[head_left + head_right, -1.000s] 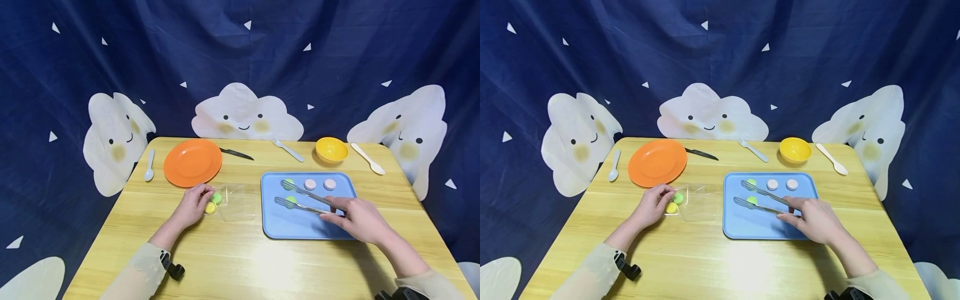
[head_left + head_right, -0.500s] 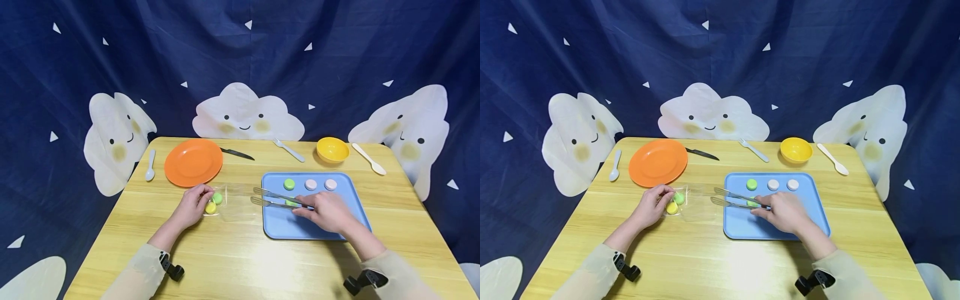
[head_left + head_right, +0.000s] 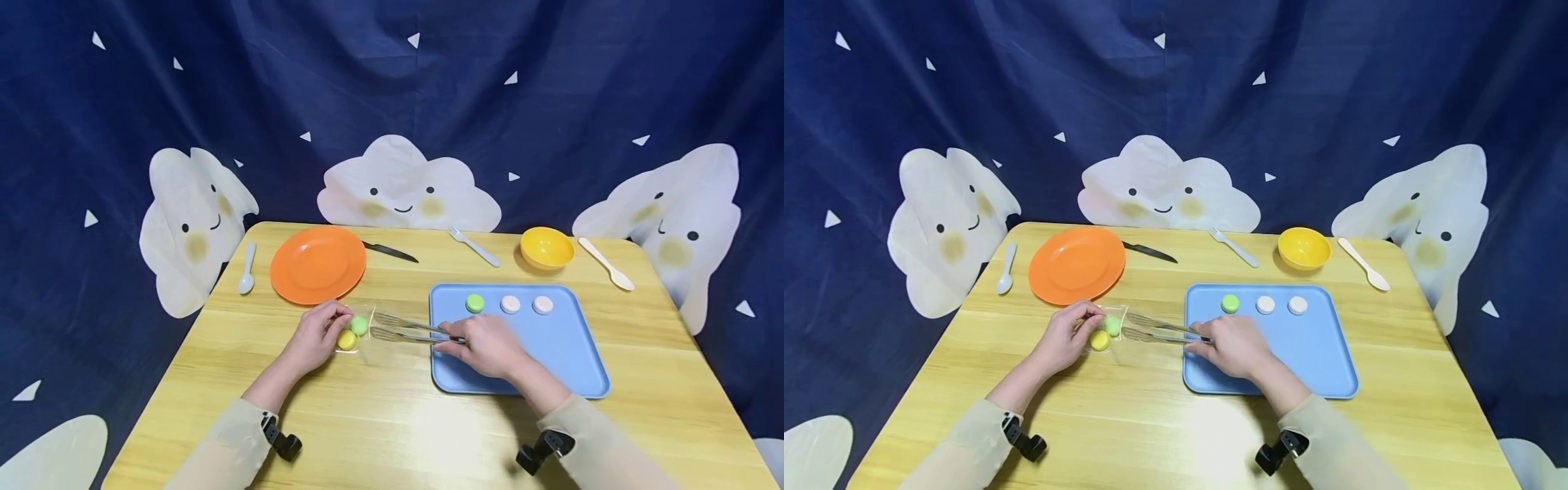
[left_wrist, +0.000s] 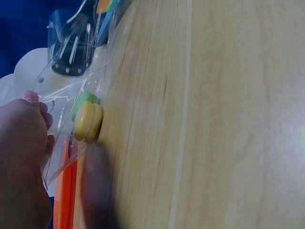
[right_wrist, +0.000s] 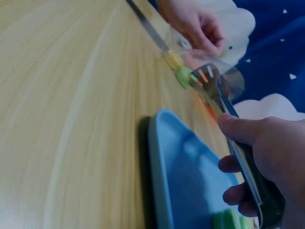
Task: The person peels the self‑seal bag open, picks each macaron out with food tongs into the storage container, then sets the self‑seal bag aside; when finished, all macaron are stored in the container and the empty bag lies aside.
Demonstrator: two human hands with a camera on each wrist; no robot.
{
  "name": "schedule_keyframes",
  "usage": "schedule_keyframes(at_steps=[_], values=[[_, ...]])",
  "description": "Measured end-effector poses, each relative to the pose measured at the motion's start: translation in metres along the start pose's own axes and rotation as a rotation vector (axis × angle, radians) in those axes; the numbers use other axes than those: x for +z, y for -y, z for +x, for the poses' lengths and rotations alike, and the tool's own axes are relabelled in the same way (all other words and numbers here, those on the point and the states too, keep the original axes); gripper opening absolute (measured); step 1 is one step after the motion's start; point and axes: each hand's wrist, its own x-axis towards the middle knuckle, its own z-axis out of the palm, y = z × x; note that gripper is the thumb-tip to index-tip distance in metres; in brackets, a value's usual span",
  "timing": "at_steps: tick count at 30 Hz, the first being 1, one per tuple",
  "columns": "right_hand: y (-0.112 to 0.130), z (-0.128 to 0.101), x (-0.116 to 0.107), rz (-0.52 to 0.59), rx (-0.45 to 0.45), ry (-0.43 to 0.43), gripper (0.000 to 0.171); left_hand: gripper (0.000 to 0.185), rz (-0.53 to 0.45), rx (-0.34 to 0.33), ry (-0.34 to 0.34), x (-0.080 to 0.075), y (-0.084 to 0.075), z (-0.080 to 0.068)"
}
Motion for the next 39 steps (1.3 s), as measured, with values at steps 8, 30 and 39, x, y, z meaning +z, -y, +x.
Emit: schedule_keyframes(at_steps=[8,30,39], values=[[0.006,0.011,0.013,-0.008,0.004,0.003,0.04,0.007,-0.045,0.024,-0.007,0.005,-0.004,0.005],[0.006,0.029,0.023,-0.056,0.004,0.089,0.046,0.007,-0.085,0.034,0.009,0.005,0.002,0.002],[0.004,0.042,0.025,-0.047,-0.065,0.105,0.026,0.007,-0.098,0.004,0.013,0.005,0.005,0.004]])
